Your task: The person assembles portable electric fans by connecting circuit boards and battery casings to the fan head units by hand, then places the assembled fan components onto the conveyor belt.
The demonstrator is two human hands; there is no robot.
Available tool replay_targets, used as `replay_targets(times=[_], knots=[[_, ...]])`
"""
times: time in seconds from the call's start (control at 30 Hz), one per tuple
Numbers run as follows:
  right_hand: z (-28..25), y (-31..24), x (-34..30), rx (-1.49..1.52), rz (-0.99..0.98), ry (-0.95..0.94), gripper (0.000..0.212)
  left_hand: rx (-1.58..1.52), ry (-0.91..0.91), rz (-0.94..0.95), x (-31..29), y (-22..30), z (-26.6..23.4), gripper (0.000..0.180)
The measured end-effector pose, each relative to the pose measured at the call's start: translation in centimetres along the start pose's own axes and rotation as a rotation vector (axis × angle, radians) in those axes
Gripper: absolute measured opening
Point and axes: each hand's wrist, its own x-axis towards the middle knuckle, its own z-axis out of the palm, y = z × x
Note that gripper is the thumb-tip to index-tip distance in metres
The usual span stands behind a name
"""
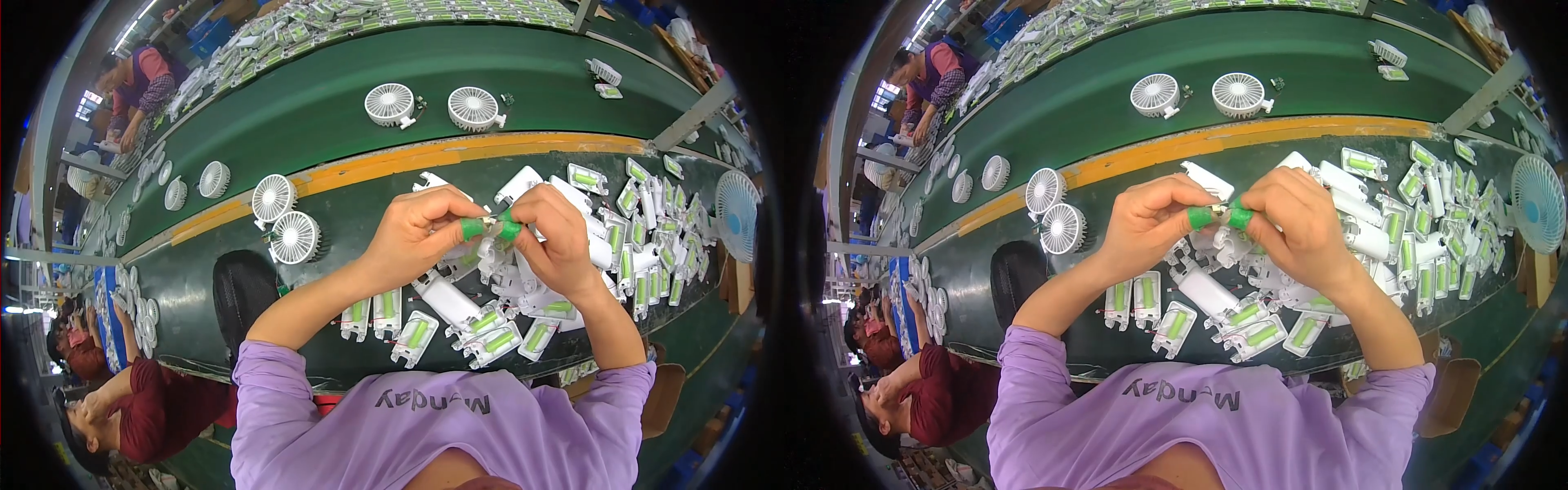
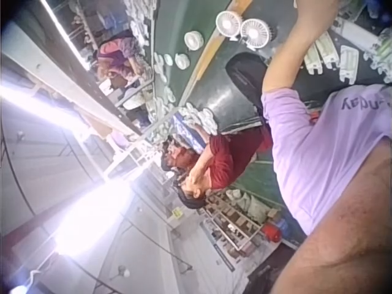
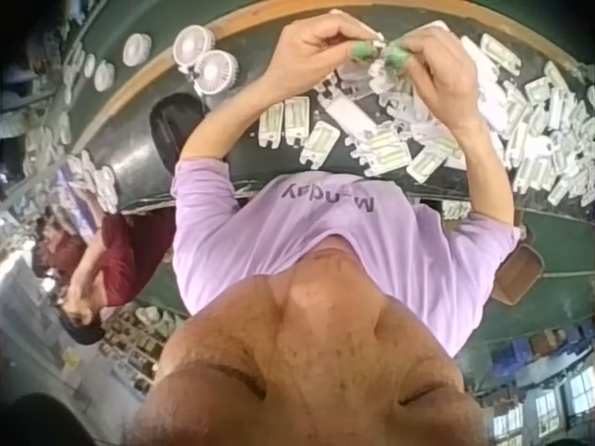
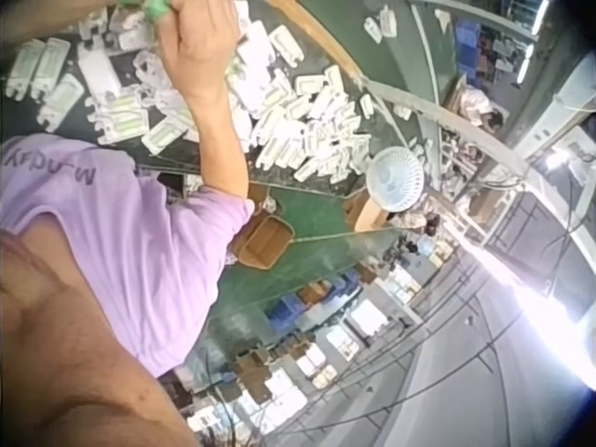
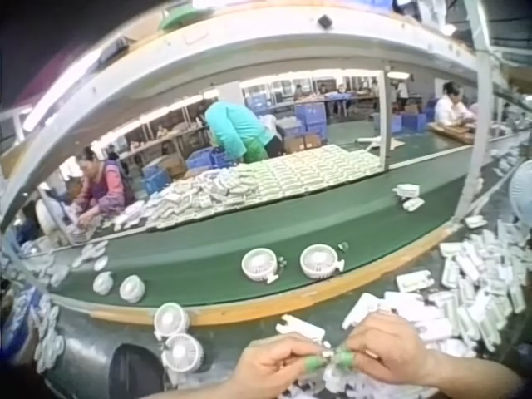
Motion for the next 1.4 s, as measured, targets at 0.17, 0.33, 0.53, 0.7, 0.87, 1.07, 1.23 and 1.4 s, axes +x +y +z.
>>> replay_targets(times=[0.17, 0.33, 0.53, 0.7, 0.87, 1.07, 1.23, 1.4], knots=[[0.2, -0.4, -0.5, 0.147, 0.15, -0.025, 0.015, 0.026, -0.019, -0.012, 0.0, 0.3, 0.0, 0.012], [0.0, -0.5, -0.5, 0.179, 0.178, -0.041, 0.013, 0.026, 0.008, -0.007, 0.0, 0.2, 0.2, 0.012], [-0.1, -0.5, -0.6, 0.311, 0.302, -0.068, 0.011, 0.108, -0.016, 0.034, 0.1, 0.3, 0.2, 0.014], [-0.3, -0.8, -0.6, 0.137, 0.243, -0.078, 0.009, 0.193, -0.007, 0.101, 0.2, 0.6, 0.3, 0.014], [-0.8, -0.6, -0.3, 0.228, 0.346, -0.147, 0.008, 0.3, -0.03, 0.143, 0.3, 0.7, 0.2, 0.013], [-1.3, -0.7, 0.0, 0.239, 0.378, -0.187, 0.008, 0.333, -0.027, 0.181, 0.4, 0.6, 0.6, 0.013], [-1.5, -0.8, 0.0, 0.131, 0.272, -0.178, 0.008, 0.357, -0.05, 0.19, 0.6, 0.4, 0.7, 0.013], [-2.1, -0.3, -0.3, 0.038, 0.172, -0.182, 0.012, 0.389, -0.083, 0.179, 1.0, 0.7, 1.2, 0.013]])
